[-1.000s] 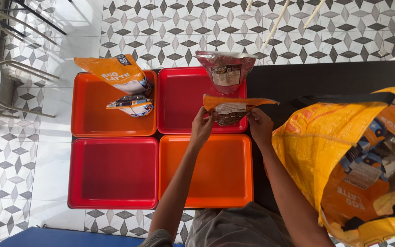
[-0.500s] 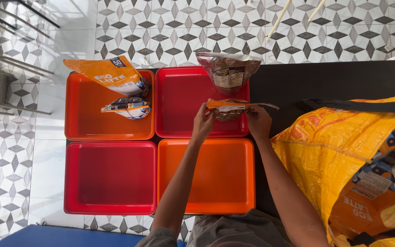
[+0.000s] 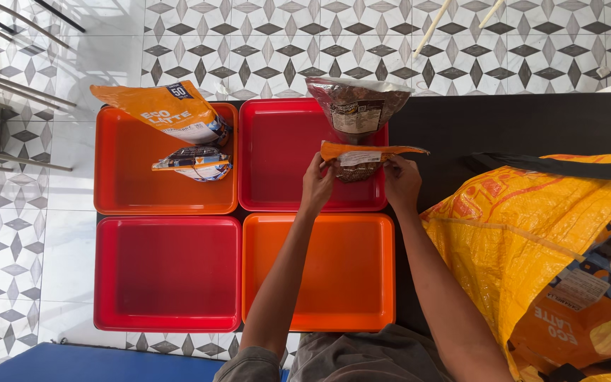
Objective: The person places four trays on a table and sorts various food and beverage packages from a yellow bag into the trays by hand.
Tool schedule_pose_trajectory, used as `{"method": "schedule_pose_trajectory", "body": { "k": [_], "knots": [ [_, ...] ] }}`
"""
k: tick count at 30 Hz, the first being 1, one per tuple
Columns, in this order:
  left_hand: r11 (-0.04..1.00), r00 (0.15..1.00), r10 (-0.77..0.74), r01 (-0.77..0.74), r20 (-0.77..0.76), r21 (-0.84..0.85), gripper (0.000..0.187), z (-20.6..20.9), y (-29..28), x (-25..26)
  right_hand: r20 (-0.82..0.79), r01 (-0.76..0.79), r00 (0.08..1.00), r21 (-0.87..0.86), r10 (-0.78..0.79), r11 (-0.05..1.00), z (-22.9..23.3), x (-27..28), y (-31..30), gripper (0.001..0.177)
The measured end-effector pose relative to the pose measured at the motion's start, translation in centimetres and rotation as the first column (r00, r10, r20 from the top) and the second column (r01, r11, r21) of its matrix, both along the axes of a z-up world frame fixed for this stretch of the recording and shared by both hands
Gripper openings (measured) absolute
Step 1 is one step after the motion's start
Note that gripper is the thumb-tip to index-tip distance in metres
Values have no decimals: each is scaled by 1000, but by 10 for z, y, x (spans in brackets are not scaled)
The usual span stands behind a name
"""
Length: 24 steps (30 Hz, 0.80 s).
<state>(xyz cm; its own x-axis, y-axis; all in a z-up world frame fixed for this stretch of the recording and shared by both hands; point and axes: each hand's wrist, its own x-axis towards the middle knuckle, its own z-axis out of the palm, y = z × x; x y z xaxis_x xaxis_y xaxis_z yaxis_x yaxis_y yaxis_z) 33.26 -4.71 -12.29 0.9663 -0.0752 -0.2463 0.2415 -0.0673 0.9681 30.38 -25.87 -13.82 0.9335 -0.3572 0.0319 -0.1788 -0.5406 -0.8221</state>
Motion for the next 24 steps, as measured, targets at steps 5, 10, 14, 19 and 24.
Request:
{"method": "schedule_pose_trajectory", "body": {
  "k": [5, 10, 14, 19, 24],
  "knots": [
    [996, 1000, 21, -19, -23, 86, 46, 9, -4, -1, -84, 27, 996, 117, -18, 993, 1, 2, -1, 28],
    [961, 998, 51, -57, 28, 269, 60, -6, -16, -5, -136, -22, 990, 42, 28, 999, 13, 2, 5, 48],
    [940, 994, 85, -101, 62, 325, 51, -18, -22, -4, -126, -4, 992, 5, 5, 1000, 13, 5, 9, 48],
    [948, 985, 123, -154, 123, 279, 49, -31, -24, -5, -106, -6, 994, -14, 4, 1000, 14, 0, 10, 49],
    [939, 987, 95, -131, 127, 317, 53, -34, -22, -8, -152, 35, 988, 12, -33, 999, 20, -4, 16, 56]
  ]
}}
